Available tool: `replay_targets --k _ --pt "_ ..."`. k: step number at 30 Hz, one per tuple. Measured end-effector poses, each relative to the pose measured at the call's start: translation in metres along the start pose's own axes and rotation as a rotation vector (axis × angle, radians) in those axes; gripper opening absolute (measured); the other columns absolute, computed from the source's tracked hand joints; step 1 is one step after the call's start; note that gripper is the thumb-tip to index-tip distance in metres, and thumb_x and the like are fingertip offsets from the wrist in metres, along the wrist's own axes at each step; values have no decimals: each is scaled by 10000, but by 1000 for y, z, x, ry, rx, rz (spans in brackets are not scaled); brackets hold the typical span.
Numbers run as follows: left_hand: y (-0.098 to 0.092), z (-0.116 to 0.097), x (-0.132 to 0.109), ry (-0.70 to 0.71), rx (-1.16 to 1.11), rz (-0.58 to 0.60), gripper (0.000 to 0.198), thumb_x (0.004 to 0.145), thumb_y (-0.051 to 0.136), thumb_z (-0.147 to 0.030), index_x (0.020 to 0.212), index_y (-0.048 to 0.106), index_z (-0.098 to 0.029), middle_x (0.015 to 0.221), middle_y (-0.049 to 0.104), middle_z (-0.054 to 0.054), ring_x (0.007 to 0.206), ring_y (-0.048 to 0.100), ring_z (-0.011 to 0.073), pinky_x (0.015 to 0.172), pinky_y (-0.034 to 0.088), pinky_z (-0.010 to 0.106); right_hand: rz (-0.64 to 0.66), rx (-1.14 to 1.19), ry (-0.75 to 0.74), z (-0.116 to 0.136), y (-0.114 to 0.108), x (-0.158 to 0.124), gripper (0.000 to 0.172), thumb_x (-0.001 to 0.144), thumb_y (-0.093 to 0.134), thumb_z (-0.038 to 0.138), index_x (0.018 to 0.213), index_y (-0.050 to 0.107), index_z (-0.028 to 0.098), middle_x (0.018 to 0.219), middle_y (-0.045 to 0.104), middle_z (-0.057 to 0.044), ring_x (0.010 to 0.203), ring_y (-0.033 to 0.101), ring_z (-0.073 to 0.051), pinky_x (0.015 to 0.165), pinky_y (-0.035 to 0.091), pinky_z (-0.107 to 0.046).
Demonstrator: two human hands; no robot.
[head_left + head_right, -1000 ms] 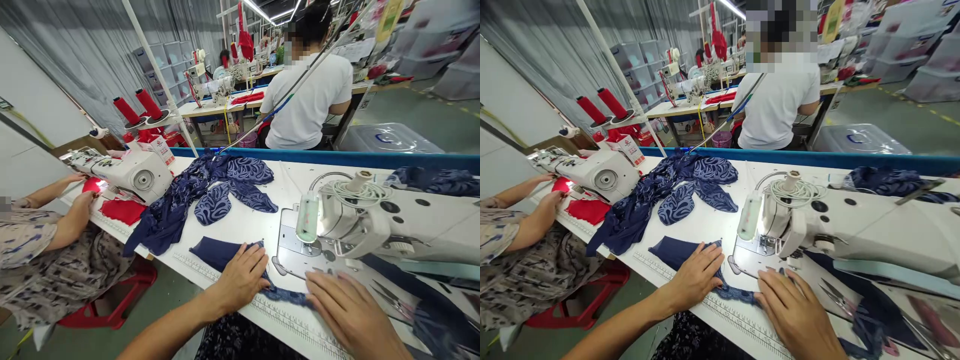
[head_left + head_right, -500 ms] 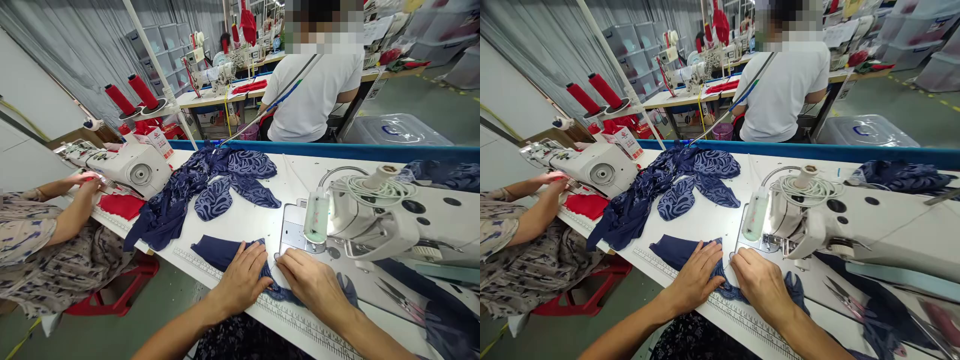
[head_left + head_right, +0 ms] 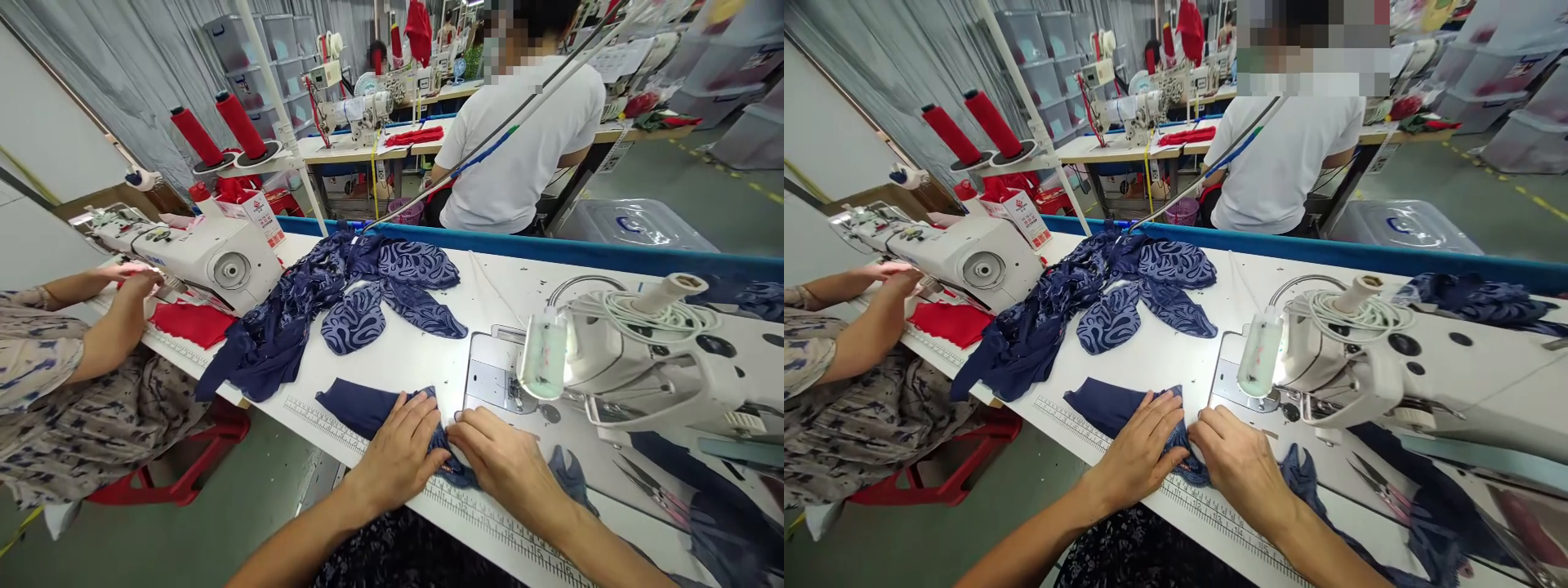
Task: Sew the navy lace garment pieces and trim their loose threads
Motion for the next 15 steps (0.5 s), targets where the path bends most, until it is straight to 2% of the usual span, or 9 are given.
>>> replay_targets --k 3,7,10,15 --pt "0 0 0 -3 -6 -10 461 998 467 -349 1380 422 -95 1435 501 164 1410 389 259 1197 317 486 -32 -34 61 -2 6 8 276 995 393 233 777 558 202 727 538 -19 662 506 -151 525 298 -267" --pt "0 0 0 -6 -10 -6 476 1001 459 -369 1397 409 -109 1437 504 159 1412 388 258 1190 328 491 -69 -23 180 -15 8 31 254 1004 381 276 824 539 192 760 581 -35 693 563 -163 570 382 -267" --pt "-1 0 1 -10 -5 -6 476 1003 453 -376 1396 412 -108 1437 506 154 1415 385 256 1192 325 484 -64 9 227 -26 7 46 237 995 371 232 870 569 195 814 630 -42 743 608 -172 613 430 -272" --pt "-2 0 1 -8 -12 -7 465 1001 460 -381 1373 432 -104 1436 507 154 1419 378 247 1197 323 471 -34 74 244 -35 0 47 269 981 334 183 925 596 207 880 672 -35 819 652 -157 695 485 -259"
Point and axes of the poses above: each hand's wrist, its own x-axis towards the middle knuckle, its own y-axis out of the palm, z = x × y, the point moved 2 cm from there along x, towards the middle knuckle
